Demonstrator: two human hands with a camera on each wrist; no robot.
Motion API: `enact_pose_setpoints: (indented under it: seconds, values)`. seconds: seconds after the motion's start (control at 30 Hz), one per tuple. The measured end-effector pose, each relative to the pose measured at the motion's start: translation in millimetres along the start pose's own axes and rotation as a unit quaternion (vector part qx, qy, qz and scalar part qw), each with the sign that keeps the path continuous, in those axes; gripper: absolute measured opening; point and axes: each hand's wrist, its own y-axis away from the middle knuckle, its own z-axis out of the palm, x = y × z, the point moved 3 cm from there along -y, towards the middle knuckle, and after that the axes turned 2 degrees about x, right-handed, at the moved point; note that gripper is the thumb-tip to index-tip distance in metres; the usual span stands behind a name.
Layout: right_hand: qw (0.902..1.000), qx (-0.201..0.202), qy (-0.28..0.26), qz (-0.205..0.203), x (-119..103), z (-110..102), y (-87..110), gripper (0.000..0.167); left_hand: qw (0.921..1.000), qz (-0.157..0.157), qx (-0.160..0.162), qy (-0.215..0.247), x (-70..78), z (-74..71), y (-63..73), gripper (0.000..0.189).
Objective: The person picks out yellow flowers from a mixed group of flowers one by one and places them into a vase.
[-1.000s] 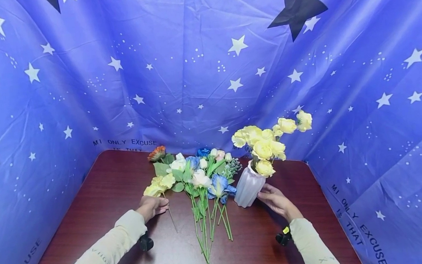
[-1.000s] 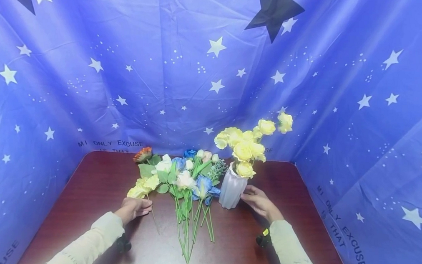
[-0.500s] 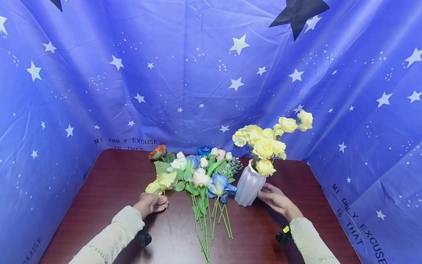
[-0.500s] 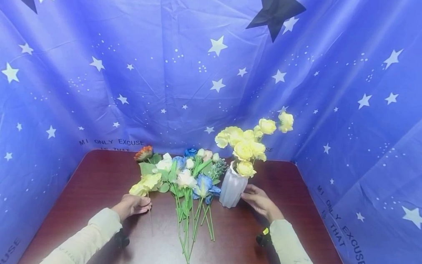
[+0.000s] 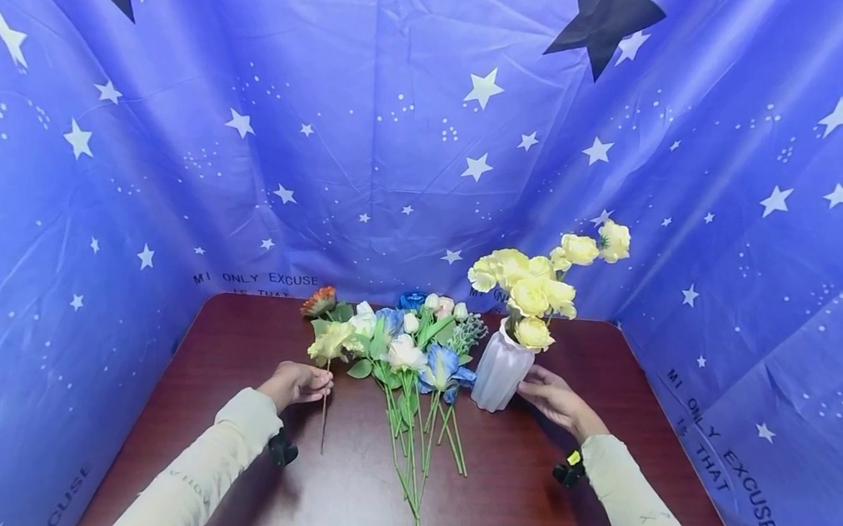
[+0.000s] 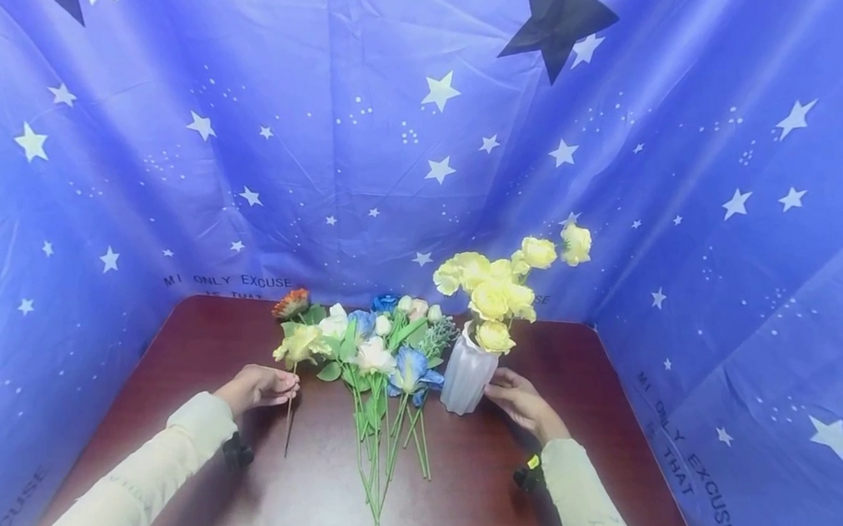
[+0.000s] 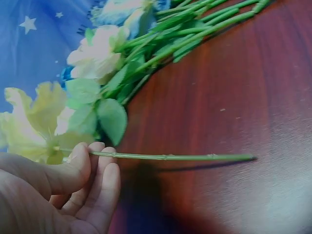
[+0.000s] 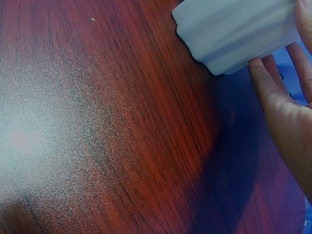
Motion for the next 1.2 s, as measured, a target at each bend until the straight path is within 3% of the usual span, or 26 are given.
enact_pose_setpoints:
  seconds: [0.07,0.1,0.13,0.17,0.2,0.27,0.3,0.37,0.43,0.5,0.63,1.2]
  values:
    - [1.0000,-0.003,-0.006,0.001,-2.5,1.6,1.4,0.049,0.9995,0.005,-0.030,-0.011,-1.9,-11.6,-21.3,0.015]
    - [1.0000,-0.006,-0.008,0.001,-4.1,2.8,2.0,0.049,0.9983,0.006,-0.056,-0.016,-5.6,-22.7,-40.3,0.017]
    - [0.9999,-0.009,-0.011,0.000,-6.0,4.5,2.7,0.049,0.9973,0.002,-0.068,-0.028,-0.2,-23.1,-39.9,0.017]
    - [0.9998,-0.011,-0.014,0.001,-8.0,6.4,3.3,0.048,0.9967,0.005,-0.068,-0.045,9.8,-17.8,-28.6,0.017]
    - [0.9998,-0.014,-0.016,0.001,-10.0,8.4,3.9,0.048,0.9959,0.009,-0.065,-0.062,23.2,-8.3,-8.4,0.020]
    - [0.9996,-0.020,-0.018,0.000,-13.2,12.1,5.0,0.047,0.9922,0.032,-0.096,-0.073,48.5,8.9,31.6,0.017]
    - [0.9996,-0.020,-0.019,0.000,-13.3,12.5,4.9,0.046,0.9902,0.031,-0.104,-0.087,63.1,19.5,54.7,0.012]
    - [0.9997,-0.017,-0.017,-0.001,-9.7,9.5,3.4,0.047,0.9851,0.033,-0.106,-0.131,89.0,38.7,96.5,0.020]
    - [0.9999,-0.012,-0.010,-0.004,-4.7,5.4,1.7,0.048,0.9788,0.035,-0.128,-0.156,102.5,43.2,111.1,0.021]
    - [1.0000,-0.004,0.001,-0.006,0.7,0.6,-0.2,0.048,0.9739,0.022,-0.140,-0.178,111.4,43.2,112.0,0.020]
    - [0.9997,0.002,0.020,-0.010,2.4,-1.3,-0.5,0.045,0.9712,0.041,-0.125,-0.199,127.1,49.7,122.2,0.023]
    - [0.9997,0.004,0.021,-0.010,2.7,-2.3,1.3,0.042,0.9608,0.102,-0.159,-0.202,176.0,85.2,134.3,0.025]
